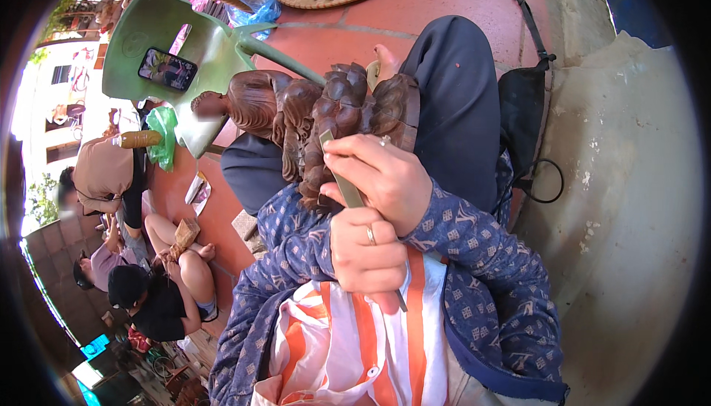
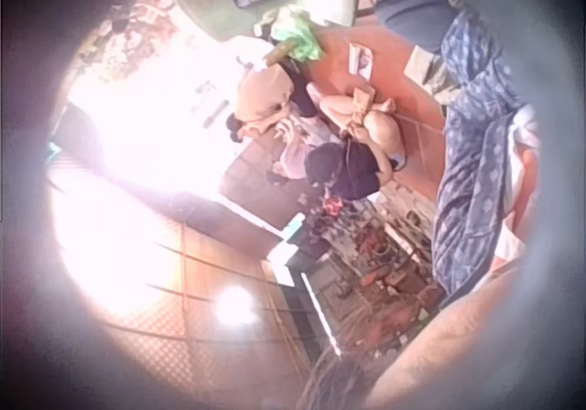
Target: The person carves a wooden Buddha statue using a small metal tool, focusing on the head and hair details. They hold the statue with one hand and use the tool with the other to refine the surface.
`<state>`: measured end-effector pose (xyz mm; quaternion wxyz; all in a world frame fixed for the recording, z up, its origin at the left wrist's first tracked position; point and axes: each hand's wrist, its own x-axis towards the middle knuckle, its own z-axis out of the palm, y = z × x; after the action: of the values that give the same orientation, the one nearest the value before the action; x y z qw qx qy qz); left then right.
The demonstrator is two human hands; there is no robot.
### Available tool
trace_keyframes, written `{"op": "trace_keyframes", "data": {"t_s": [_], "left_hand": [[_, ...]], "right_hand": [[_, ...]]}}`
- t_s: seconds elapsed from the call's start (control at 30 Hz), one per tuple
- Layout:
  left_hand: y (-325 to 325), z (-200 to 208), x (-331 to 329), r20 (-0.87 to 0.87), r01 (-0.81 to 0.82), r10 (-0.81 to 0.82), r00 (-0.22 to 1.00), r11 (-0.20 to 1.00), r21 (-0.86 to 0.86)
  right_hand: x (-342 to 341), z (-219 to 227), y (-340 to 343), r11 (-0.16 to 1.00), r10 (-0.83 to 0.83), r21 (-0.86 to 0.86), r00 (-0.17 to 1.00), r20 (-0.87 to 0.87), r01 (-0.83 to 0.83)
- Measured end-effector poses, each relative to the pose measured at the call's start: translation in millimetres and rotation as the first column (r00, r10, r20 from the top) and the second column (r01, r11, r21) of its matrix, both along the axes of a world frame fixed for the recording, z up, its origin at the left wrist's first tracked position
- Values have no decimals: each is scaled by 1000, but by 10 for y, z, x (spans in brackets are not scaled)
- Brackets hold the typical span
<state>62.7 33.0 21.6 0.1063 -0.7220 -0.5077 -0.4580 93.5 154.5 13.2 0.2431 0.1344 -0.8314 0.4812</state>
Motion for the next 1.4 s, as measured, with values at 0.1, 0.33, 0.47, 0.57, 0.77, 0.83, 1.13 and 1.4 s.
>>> {"op": "trace_keyframes", "data": {"t_s": [0.1, 0.33, 0.47, 0.57, 0.77, 0.83, 1.13, 1.4], "left_hand": [[-28, -44, 69, 67, -27, 23, 998, 999, 46], [-2, -50, 63, 125, -36, 19, 992, 990, 135], [-25, -65, 129, 171, -20, -3, 985, 991, 135], [-32, -12, 84, 160, -16, -8, 987, 989, 150], [-60, -130, 146, 176, -34, 0, 984, 981, 192], [-87, -101, 120, 164, -26, -7, 986, 980, 195], [-154, -115, 87, 138, 9, -32, 990, 987, 161], [-133, -144, 100, 146, -2, -29, 989, 978, 208]], "right_hand": [[50, -46, -66, 999, 6, 53, 1000, 0, -6], [36, 63, -34, 994, 1, 113, 1000, 21, -3], [94, 33, -60, 989, 11, 146, 998, 68, -21], [59, 103, -35, 989, 40, 140, 996, 76, -50], [86, 81, -47, 980, 48, 189, 996, 81, -63], [91, 94, -50, 978, 62, 195, 993, 98, -80], [67, 115, -51, 957, 58, 280, 996, 74, -76], [93, 132, -65, 938, 55, 337, 995, 79, -79]]}}
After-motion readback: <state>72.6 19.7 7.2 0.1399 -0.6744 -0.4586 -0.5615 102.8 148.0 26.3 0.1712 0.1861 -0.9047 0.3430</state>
